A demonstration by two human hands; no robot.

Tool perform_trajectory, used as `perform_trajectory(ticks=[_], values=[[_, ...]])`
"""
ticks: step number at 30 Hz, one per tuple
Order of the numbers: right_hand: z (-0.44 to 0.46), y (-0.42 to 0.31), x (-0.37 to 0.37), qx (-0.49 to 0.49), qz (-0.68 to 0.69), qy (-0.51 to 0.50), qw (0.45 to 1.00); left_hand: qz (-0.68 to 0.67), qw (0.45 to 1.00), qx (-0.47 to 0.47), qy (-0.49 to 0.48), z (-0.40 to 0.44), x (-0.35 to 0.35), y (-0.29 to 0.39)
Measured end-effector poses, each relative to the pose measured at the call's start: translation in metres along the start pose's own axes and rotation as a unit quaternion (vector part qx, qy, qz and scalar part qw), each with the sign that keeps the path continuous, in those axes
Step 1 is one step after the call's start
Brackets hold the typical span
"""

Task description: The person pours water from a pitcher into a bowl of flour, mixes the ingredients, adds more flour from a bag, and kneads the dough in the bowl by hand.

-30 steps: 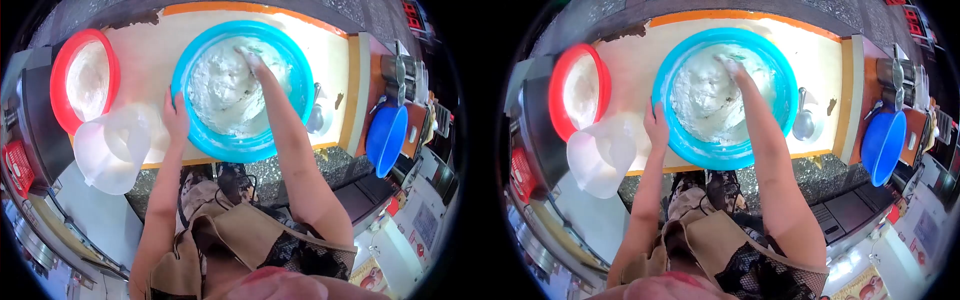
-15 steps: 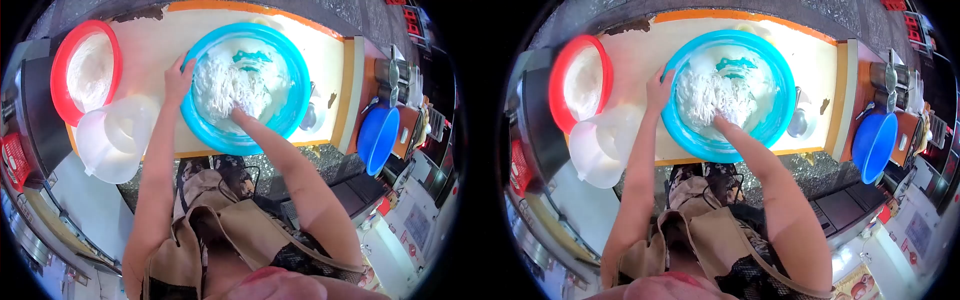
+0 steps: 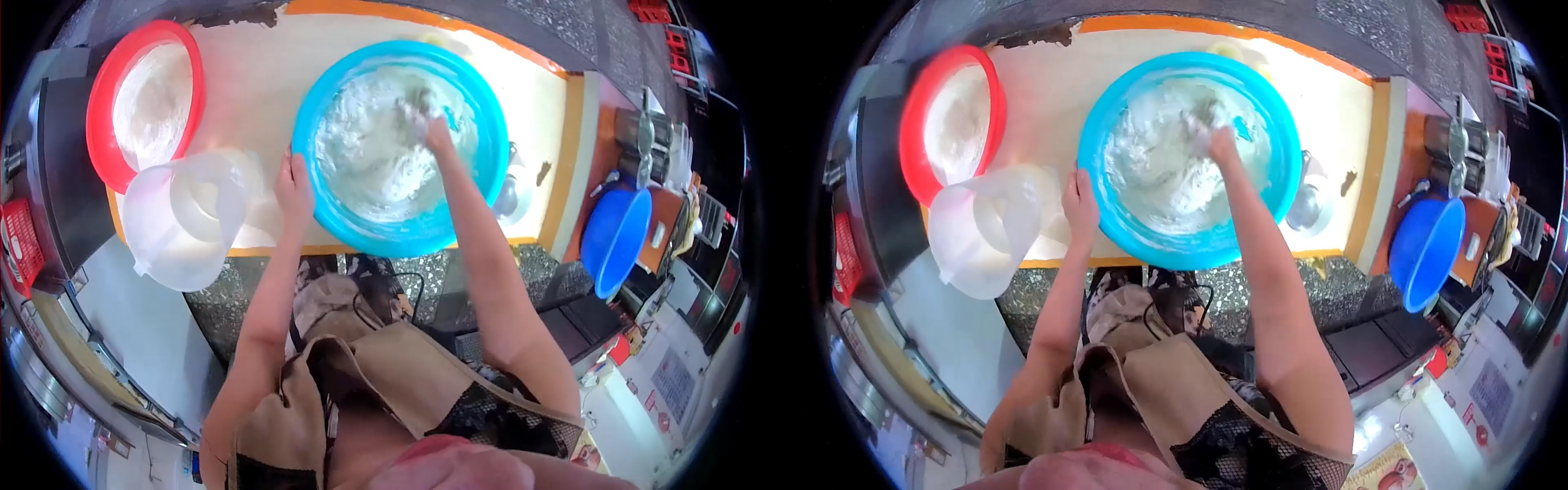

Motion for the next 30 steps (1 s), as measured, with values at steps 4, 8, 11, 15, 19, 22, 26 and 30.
perform_trajectory(ticks=[4, 8, 11, 15, 19, 22, 26, 30], values=[[0.060, -0.010, -0.029, -0.222, 0.183, -0.104, 0.952, 0.000, 1.000, -0.026, 0.003, 0.026, -0.006, 0.007], [0.061, -0.057, -0.061, -0.046, 0.096, -0.208, 0.972, 0.005, 0.999, -0.033, -0.034, 0.064, -0.013, 0.011], [-0.007, -0.060, -0.078, 0.123, -0.265, -0.321, 0.901, 0.016, 0.996, -0.083, -0.029, 0.074, -0.016, 0.024], [-0.118, -0.026, -0.064, 0.108, -0.230, -0.180, 0.950, 0.019, 0.995, -0.074, -0.068, 0.080, -0.022, 0.031], [-0.109, 0.042, -0.094, -0.147, -0.161, -0.203, 0.955, 0.035, 0.989, -0.098, -0.106, 0.098, -0.037, 0.035], [-0.103, 0.038, -0.101, -0.210, -0.086, -0.177, 0.958, 0.052, 0.967, -0.158, -0.193, 0.128, -0.067, 0.058], [-0.106, 0.047, -0.122, -0.041, -0.119, -0.235, 0.964, 0.212, 0.935, -0.176, -0.222, 0.127, -0.073, 0.078], [-0.094, -0.049, 0.007, 0.062, -0.026, -0.156, 0.985, -0.004, 0.996, -0.060, -0.068, 0.048, -0.017, 0.027]])
Point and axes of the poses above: each hand's wrist, its own z-axis towards the middle knuckle, its own x-axis out of the back of the hand, y = z × x, the point moved 7 cm from there along z, towards the middle knuckle, and after that the axes turned 6 degrees about -x, right-handed, at the moved point
